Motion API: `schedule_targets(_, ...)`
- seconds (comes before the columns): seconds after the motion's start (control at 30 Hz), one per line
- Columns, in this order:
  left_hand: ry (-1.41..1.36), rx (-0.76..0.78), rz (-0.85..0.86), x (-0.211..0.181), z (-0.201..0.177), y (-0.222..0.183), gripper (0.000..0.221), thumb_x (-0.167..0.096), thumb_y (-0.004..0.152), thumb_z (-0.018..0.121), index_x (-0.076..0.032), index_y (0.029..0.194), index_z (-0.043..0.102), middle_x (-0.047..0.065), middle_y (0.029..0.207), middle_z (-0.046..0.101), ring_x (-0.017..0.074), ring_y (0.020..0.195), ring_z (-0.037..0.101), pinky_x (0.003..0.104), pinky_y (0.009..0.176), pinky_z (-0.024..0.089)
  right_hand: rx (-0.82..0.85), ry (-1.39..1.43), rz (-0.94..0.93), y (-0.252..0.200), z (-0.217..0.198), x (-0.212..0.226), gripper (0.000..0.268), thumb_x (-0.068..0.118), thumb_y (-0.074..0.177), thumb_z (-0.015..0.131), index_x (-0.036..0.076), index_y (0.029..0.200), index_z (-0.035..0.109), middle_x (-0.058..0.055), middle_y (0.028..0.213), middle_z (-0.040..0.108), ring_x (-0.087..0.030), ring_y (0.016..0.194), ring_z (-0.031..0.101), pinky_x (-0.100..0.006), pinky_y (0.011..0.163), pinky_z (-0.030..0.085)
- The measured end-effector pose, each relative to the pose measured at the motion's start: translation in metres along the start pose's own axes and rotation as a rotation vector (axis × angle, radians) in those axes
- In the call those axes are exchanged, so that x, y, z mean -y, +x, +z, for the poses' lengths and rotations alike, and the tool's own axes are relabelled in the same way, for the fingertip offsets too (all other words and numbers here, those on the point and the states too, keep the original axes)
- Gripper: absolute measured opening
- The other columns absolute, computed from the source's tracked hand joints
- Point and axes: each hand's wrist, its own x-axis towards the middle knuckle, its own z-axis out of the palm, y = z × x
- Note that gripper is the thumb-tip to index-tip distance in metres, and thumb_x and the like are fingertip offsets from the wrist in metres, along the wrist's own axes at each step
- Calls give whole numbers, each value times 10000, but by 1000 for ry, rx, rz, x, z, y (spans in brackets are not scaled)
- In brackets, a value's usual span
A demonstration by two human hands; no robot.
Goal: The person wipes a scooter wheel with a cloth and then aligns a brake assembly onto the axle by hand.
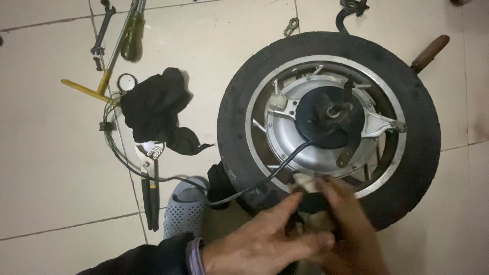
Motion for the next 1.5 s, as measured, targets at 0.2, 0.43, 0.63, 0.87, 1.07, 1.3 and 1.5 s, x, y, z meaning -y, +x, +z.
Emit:
schedule_targets(0.2, -23, 53, 390, 10, -32, -29, 387, -274, 967, 567, -103, 1314, 592, 11, 1111, 706, 92, 914, 678, 245, 851, 569, 7, 122, 177, 33, -12, 29, 799, 186, 694, 804, 188, 1424, 478, -76, 1415, 603, -258, 1285, 587, -406, 1058, 429)
schedule_targets(0.43, 603, -700, 435, 12, -136, 65, 606, -407, 879, 616, -150, 1424, 550, 119, 1476, 577, 269, 1347, 547, 414, 1091, 405, -291, -719, -844, 92, 17, 19, 264, 153, 965, 645, 105, 1217, 705, -186, 1135, 633, -345, 983, 623, -398, 752, 556)
schedule_targets(0.63, 464, -410, 314, -6, -161, 143, 668, -509, 828, 611, -160, 1397, 599, 51, 1490, 586, 181, 1351, 565, 297, 1134, 393, -333, -926, -764, 145, 32, 41, 520, 346, 781, 717, 60, 1216, 721, -214, 1375, 609, -374, 1256, 574, -558, 1096, 434)
schedule_targets(0.87, 316, -461, 402, 4, -147, 133, 550, -441, 919, 657, -19, 1272, 682, 267, 1213, 700, 421, 1216, 652, 517, 993, 531, -359, -916, -650, 162, 45, 32, 361, 189, 926, 587, 5, 1225, 669, -190, 1086, 700, -363, 1185, 657, -613, 1157, 312)
schedule_targets(1.07, 369, -462, 553, 10, -152, 137, 506, -433, 945, 629, -14, 1216, 709, 237, 1083, 732, 382, 1088, 711, 478, 900, 564, -498, -886, -801, 177, 49, 13, 104, 122, 873, 572, 71, 807, 634, -122, 777, 548, -332, 814, 628, -575, 1001, 486)
schedule_targets(1.3, 304, -518, 523, 6, -141, 139, 474, -437, 905, 661, -38, 1150, 735, 189, 1016, 749, 342, 1014, 739, 479, 853, 579, -489, -760, -766, 148, 44, 30, 63, 83, 919, 647, 21, 925, 641, -206, 1103, 631, -428, 1112, 640, -628, 1062, 423)
schedule_targets(1.5, 362, -476, 541, 1, -137, 137, 457, -418, 970, 562, -83, 1243, 708, 204, 1180, 735, 395, 1197, 666, 508, 979, 534, -456, -823, -705, 107, 10, 15, 71, 80, 926, 658, 68, 992, 682, -182, 1147, 646, -366, 1096, 630, -492, 995, 446)
